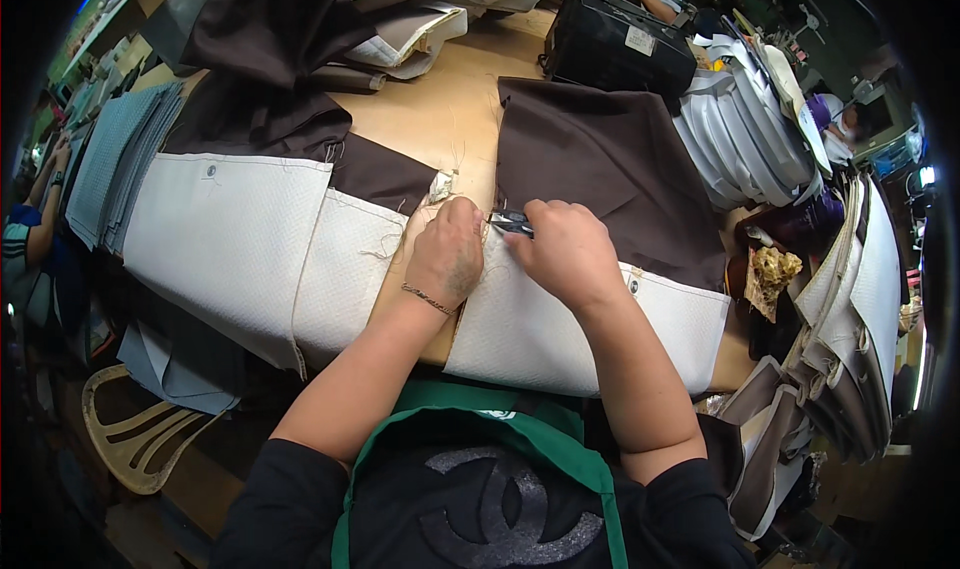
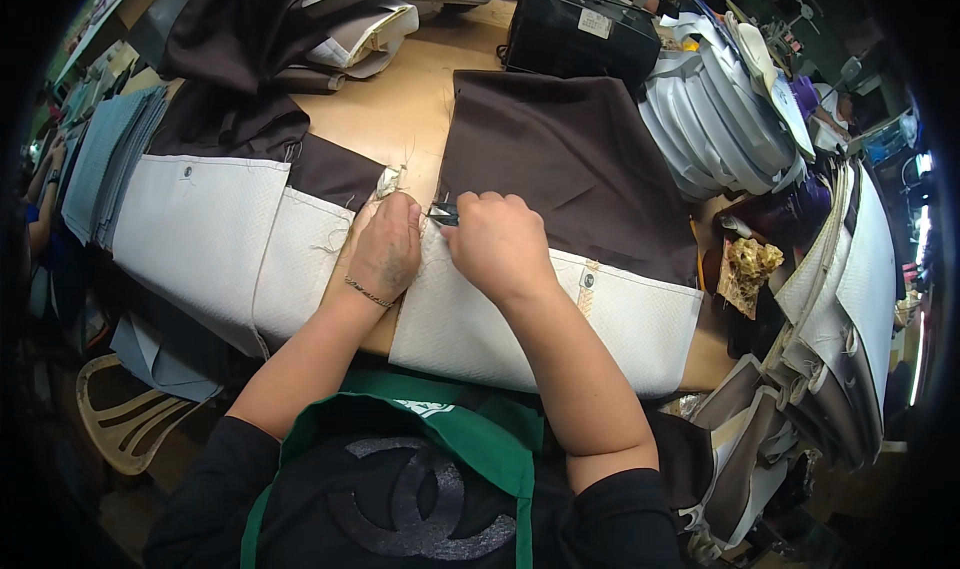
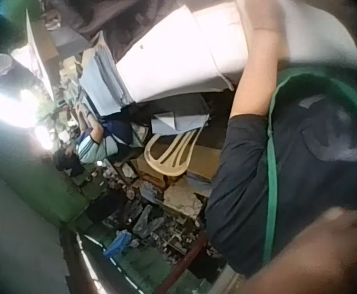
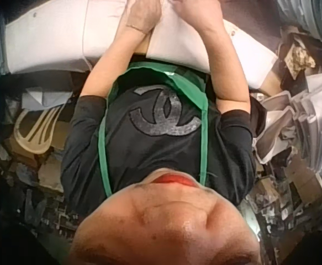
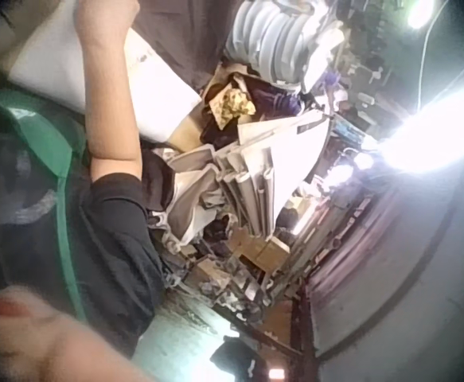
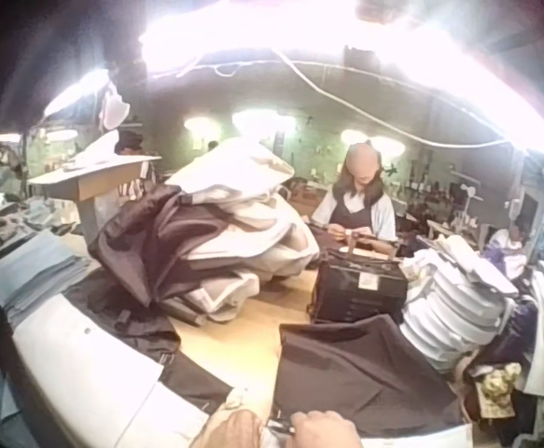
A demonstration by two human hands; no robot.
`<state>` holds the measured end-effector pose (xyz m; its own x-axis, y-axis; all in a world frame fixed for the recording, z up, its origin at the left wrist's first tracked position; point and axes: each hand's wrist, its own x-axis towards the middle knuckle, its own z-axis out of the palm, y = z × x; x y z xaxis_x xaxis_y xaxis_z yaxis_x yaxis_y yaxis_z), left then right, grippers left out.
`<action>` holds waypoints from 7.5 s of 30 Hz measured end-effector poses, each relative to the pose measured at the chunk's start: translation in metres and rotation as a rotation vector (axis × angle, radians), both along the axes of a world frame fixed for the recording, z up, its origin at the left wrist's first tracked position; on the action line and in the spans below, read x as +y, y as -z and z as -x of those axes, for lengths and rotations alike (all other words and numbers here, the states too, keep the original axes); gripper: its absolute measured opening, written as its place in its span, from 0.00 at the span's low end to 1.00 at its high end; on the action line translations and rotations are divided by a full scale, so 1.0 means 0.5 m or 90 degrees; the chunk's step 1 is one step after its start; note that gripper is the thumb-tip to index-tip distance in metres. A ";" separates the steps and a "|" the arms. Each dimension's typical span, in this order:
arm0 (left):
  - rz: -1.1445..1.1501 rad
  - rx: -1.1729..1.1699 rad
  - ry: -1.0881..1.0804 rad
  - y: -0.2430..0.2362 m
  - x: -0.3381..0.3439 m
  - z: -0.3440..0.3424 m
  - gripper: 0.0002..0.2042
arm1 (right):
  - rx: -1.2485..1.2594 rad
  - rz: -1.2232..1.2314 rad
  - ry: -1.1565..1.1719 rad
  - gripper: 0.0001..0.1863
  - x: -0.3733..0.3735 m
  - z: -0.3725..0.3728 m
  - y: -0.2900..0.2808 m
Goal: The person trims excess thread from the edges of white and brown leather bag components using snips and marks points for hardware or assembly with a pencil.
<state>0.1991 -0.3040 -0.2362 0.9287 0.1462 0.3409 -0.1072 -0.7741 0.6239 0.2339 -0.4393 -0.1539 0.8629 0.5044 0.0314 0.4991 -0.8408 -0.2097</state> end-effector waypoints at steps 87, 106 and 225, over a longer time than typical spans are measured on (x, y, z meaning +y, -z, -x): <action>-0.284 0.000 -0.025 -0.091 0.068 0.148 0.23 | -0.221 -0.206 0.262 0.16 -0.293 0.206 0.101; -0.407 0.151 0.516 -0.047 -0.215 0.074 0.33 | -0.250 0.177 0.514 0.08 -0.492 -0.109 0.146; -0.135 -0.079 0.452 -0.029 -0.383 -0.100 0.08 | 0.357 -1.291 0.375 0.10 -0.413 0.214 0.144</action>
<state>0.2492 -0.4954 -0.2218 0.7277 -0.5548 0.4032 -0.6858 -0.5946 0.4196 0.1270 -0.6458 -0.2260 0.9691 -0.1315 -0.2089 -0.0726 0.6571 -0.7503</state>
